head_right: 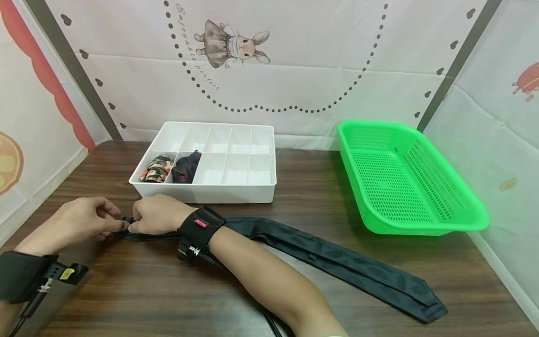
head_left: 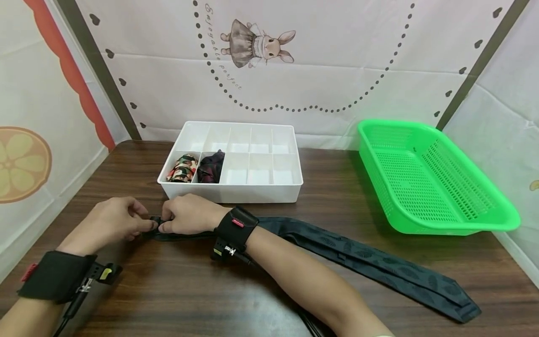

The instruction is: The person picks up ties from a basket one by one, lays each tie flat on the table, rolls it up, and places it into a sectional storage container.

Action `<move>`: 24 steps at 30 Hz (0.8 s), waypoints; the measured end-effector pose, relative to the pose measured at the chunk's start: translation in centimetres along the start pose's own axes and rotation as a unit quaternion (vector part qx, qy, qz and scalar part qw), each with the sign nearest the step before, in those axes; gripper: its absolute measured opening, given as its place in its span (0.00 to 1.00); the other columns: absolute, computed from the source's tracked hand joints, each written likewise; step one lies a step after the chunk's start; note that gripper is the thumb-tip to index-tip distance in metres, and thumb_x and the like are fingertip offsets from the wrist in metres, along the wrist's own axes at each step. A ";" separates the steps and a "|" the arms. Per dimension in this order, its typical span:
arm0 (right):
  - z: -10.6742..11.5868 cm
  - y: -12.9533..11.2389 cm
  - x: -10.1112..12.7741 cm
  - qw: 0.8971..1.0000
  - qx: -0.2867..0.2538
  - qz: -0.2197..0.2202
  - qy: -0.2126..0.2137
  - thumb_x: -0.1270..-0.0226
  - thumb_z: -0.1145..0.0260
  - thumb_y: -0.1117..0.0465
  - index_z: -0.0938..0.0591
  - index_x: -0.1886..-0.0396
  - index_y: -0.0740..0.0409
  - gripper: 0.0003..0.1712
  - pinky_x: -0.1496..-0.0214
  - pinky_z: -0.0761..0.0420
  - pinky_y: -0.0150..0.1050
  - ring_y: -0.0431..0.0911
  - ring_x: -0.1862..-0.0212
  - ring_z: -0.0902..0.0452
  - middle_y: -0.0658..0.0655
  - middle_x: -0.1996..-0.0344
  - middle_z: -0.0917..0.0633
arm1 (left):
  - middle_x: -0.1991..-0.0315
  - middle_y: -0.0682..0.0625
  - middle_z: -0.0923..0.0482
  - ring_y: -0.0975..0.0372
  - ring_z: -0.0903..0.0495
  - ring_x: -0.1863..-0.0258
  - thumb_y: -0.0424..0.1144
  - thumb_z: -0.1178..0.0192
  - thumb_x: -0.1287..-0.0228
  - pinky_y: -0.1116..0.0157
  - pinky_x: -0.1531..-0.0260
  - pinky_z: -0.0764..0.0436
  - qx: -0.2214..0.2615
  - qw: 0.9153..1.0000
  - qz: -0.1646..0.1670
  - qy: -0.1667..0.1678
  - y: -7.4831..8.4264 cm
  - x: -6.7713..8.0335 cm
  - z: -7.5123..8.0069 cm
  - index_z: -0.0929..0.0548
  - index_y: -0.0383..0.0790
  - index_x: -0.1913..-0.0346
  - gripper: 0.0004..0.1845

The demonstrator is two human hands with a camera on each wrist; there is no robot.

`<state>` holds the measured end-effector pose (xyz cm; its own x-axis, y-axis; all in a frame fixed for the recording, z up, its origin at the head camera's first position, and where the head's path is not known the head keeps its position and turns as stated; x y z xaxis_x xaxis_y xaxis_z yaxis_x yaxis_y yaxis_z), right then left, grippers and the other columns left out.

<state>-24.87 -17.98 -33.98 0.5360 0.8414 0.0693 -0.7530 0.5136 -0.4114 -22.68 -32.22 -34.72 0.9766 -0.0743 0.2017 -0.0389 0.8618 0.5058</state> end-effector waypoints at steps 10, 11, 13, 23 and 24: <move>0.6 -0.8 0.2 0.996 0.017 0.044 0.070 0.22 0.34 0.63 0.15 0.39 0.53 0.15 0.52 0.29 0.20 0.29 0.57 0.25 0.43 0.51 0.13 | 0.75 0.49 0.21 0.58 0.19 0.78 0.37 0.30 0.42 0.58 0.77 0.22 0.012 1.000 -0.019 0.000 1.6 -0.3 -1.8 0.22 0.36 0.67 0.11; 0.6 -0.7 0.2 0.996 0.016 0.044 0.073 0.23 0.34 0.64 0.14 0.40 0.53 0.15 0.53 0.30 0.19 0.29 0.57 0.25 0.43 0.52 0.14 | 0.76 0.49 0.22 0.58 0.19 0.78 0.37 0.30 0.43 0.58 0.77 0.22 0.011 1.000 -0.019 0.001 1.8 -0.3 -1.9 0.23 0.37 0.68 0.11; 0.6 -0.5 0.1 0.996 0.011 0.043 0.073 0.24 0.33 0.64 0.13 0.42 0.52 0.14 0.53 0.30 0.19 0.29 0.58 0.25 0.42 0.53 0.14 | 0.76 0.48 0.21 0.58 0.19 0.78 0.36 0.30 0.42 0.58 0.77 0.21 0.015 1.000 -0.016 0.002 2.0 -0.4 -2.0 0.23 0.37 0.68 0.11; 0.4 -0.2 -0.5 0.998 -0.026 0.011 0.050 0.23 0.31 0.63 0.11 0.56 0.50 0.05 0.62 0.27 0.20 0.26 0.69 0.23 0.38 0.72 0.16 | 0.67 0.47 0.15 0.55 0.11 0.69 0.37 0.33 0.31 0.58 0.69 0.12 0.108 0.993 -0.018 -0.046 1.2 0.3 -1.5 0.17 0.27 0.57 0.12; 0.3 -0.1 -0.6 0.998 -0.029 0.003 0.049 0.23 0.32 0.62 0.11 0.57 0.50 0.05 0.63 0.27 0.20 0.26 0.70 0.22 0.37 0.73 0.16 | 0.66 0.46 0.15 0.54 0.11 0.68 0.35 0.35 0.29 0.58 0.68 0.12 0.122 0.991 -0.021 -0.054 1.1 0.4 -1.4 0.17 0.26 0.56 0.12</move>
<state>-25.22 -18.45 -33.70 0.5682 0.8226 -0.0205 -0.7340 0.4954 -0.4645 -22.07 -30.61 -35.23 0.9504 -0.1728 0.2585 -0.0615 0.7104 0.7011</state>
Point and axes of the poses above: each hand's wrist, its own x-axis away from the middle knuckle, its own z-axis out of the back of the hand, y = z × x, the point moved 7 cm from there along -x, towards the middle knuckle
